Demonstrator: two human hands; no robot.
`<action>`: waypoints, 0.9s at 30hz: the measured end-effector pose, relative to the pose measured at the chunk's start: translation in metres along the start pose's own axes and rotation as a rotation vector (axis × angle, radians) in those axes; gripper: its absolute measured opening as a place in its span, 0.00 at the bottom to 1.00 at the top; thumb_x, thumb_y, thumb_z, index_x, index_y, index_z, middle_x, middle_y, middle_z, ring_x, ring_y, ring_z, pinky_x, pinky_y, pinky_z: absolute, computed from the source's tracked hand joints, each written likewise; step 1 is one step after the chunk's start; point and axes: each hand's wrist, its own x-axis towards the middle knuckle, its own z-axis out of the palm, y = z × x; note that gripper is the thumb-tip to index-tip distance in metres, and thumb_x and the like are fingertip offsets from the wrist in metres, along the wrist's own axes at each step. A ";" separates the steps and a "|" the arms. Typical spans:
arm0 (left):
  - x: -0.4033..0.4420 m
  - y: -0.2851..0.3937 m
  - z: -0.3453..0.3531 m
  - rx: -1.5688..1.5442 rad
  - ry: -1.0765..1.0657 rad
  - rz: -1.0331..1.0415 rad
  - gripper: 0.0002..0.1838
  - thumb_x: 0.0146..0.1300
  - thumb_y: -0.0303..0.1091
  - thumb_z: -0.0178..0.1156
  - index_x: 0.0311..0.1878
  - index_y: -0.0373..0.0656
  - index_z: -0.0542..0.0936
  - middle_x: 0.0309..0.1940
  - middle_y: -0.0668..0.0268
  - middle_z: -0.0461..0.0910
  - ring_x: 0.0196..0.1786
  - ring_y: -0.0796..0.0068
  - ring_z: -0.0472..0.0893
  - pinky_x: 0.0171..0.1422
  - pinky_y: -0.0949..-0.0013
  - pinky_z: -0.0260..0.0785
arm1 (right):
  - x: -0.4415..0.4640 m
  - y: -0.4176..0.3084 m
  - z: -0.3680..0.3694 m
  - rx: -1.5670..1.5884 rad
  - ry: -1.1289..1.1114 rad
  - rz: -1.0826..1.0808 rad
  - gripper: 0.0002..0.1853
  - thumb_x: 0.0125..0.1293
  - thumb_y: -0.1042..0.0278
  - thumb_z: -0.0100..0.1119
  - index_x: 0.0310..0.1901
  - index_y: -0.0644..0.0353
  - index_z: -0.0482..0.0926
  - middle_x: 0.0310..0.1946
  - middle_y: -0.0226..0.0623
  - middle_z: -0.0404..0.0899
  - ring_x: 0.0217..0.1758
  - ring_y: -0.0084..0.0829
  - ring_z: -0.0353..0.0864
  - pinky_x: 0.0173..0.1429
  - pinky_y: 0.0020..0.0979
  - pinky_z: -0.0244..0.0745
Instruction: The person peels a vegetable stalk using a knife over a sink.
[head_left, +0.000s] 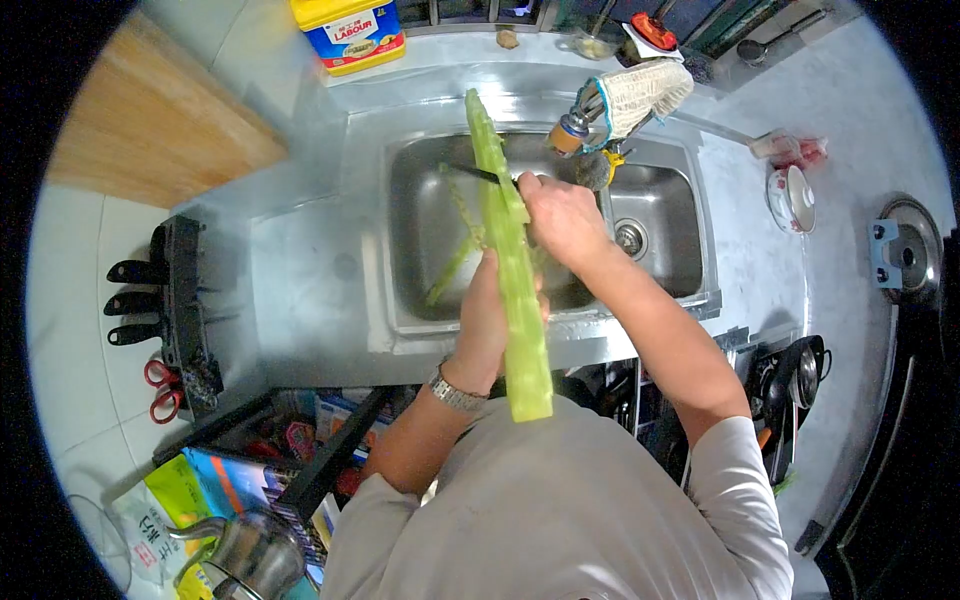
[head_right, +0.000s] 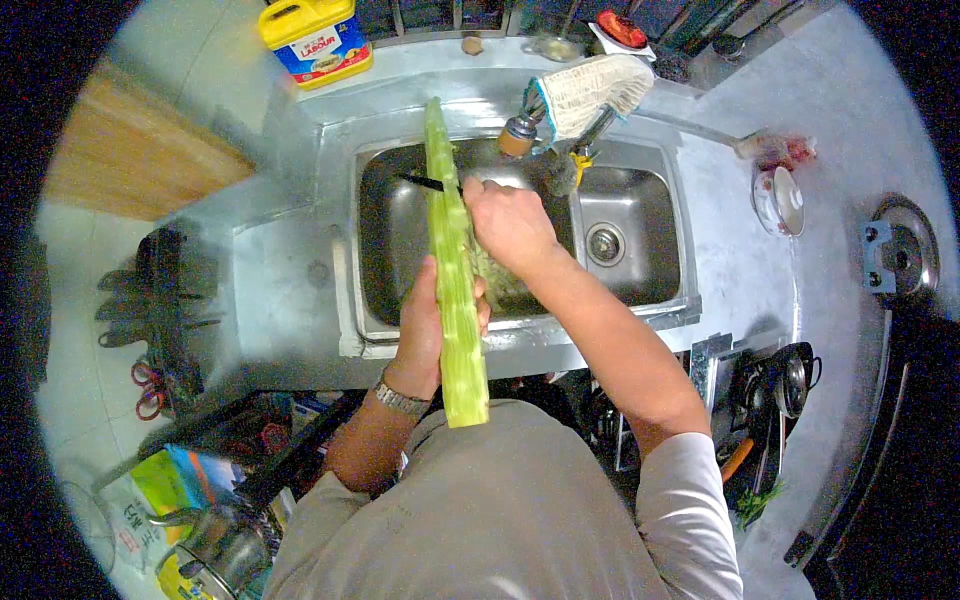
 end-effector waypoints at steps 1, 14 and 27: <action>0.000 0.001 0.000 -0.001 0.000 -0.001 0.25 0.76 0.61 0.37 0.51 0.49 0.71 0.31 0.67 0.76 0.25 0.73 0.76 0.28 0.69 0.71 | -0.001 0.000 0.000 -0.009 0.010 0.004 0.06 0.59 0.72 0.53 0.37 0.62 0.70 0.29 0.48 0.82 0.33 0.49 0.85 0.34 0.44 0.79; -0.015 0.015 0.009 0.022 0.099 -0.034 0.21 0.79 0.54 0.34 0.43 0.48 0.68 0.28 0.68 0.74 0.21 0.75 0.77 0.23 0.71 0.70 | 0.023 0.004 0.020 0.018 0.031 0.004 0.07 0.62 0.69 0.52 0.39 0.61 0.70 0.31 0.47 0.82 0.34 0.49 0.85 0.36 0.46 0.79; -0.021 0.012 0.001 0.093 0.118 0.020 0.27 0.76 0.62 0.34 0.48 0.48 0.72 0.30 0.67 0.75 0.24 0.72 0.75 0.26 0.68 0.68 | 0.033 -0.006 0.035 0.056 0.051 -0.018 0.06 0.62 0.70 0.52 0.38 0.62 0.71 0.32 0.48 0.82 0.34 0.50 0.84 0.36 0.47 0.79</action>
